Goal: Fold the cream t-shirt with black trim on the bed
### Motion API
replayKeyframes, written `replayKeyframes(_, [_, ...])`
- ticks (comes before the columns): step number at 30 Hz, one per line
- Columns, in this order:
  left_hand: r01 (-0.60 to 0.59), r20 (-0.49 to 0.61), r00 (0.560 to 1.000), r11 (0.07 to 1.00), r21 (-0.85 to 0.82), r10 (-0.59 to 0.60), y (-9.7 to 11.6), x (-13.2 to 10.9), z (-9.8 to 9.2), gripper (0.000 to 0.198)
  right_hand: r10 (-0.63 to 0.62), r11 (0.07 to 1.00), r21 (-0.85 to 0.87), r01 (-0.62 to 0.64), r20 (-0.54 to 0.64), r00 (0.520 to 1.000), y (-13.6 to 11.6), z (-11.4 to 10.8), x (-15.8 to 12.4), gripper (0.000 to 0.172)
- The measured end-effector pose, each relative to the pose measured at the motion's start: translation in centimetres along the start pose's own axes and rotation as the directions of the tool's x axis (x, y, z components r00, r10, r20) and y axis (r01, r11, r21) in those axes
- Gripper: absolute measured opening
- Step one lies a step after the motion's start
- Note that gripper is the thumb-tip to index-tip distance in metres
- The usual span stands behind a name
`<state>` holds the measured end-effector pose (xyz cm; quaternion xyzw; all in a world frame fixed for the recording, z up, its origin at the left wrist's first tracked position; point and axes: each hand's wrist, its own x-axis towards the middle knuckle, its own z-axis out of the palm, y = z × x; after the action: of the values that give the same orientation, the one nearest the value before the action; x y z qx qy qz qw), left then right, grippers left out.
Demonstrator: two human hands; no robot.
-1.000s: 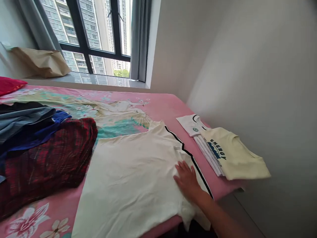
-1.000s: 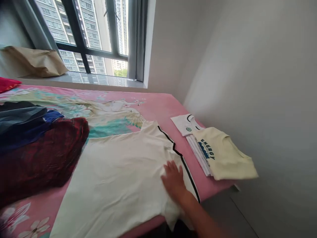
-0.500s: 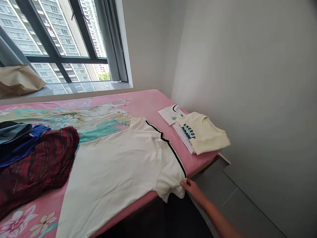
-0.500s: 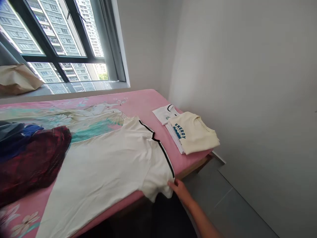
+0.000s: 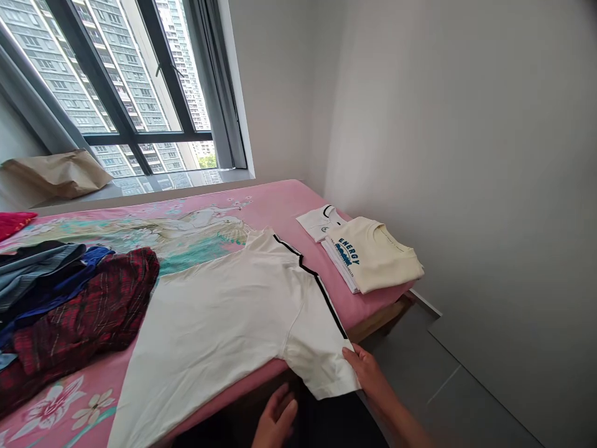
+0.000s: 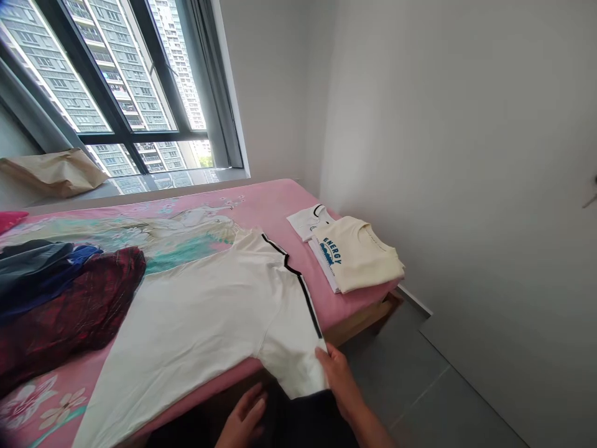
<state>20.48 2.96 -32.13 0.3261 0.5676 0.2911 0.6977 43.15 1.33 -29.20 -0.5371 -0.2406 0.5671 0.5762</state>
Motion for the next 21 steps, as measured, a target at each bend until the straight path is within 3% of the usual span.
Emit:
replayKeyframes(2, [-0.018, 0.106, 0.994, 0.996, -0.086, 0.027, 1.1, 0.7, 2.6, 0.067, 0.031, 1.000, 0.003, -0.031, 0.023, 0.999, 0.0, 0.0, -0.9, 0.042])
replayKeyframes(4, [-0.030, 0.146, 0.988, 0.985, -0.170, 0.055, 1.8, 1.3, 3.9, 0.054, 0.099, 0.993, -0.070, -0.095, 0.054, 0.994, 0.8, -0.4, -1.4, 0.042])
replayKeyframes(7, [-0.005, 0.155, 0.987, 0.971, -0.240, 0.044, 1.8, 2.2, 4.0, 0.045, 0.215, 0.943, -0.275, -0.185, 0.083, 0.973, 2.5, -1.7, -1.3, 0.040])
replayKeyframes(9, [0.022, 0.197, 0.980, 0.966, -0.259, 0.030, 1.4, 2.6, 3.4, 0.046, 0.220, 0.871, -0.466, -0.157, 0.083, 0.972, 3.1, -2.6, -0.6, 0.036])
replayKeyframes(12, [0.053, 0.226, 0.974, 0.965, -0.256, 0.006, 1.0, 2.9, 2.6, 0.044, -0.024, 0.704, -0.708, 0.053, 0.051, 0.998, 2.0, -3.2, 1.3, 0.027])
replayKeyframes(15, [0.049, 0.231, 0.973, 0.949, -0.312, 0.026, 0.9, 2.9, 2.4, 0.038, -0.288, 0.576, -0.797, 0.183, 0.012, 0.958, -1.1, -2.5, 4.6, 0.027])
replayKeyframes(18, [0.017, 0.231, 0.970, 0.921, -0.388, 0.080, 0.5, 2.9, 2.6, 0.035, -0.361, 0.534, -0.823, 0.194, -0.015, 0.932, -4.1, -1.0, 9.2, 0.033])
replayKeyframes(21, [0.018, 0.250, 0.965, 0.936, -0.350, 0.074, -0.3, 3.1, 2.9, 0.028, -0.347, 0.493, -0.860, 0.131, -0.056, 0.936, -5.9, 0.8, 14.1, 0.038])
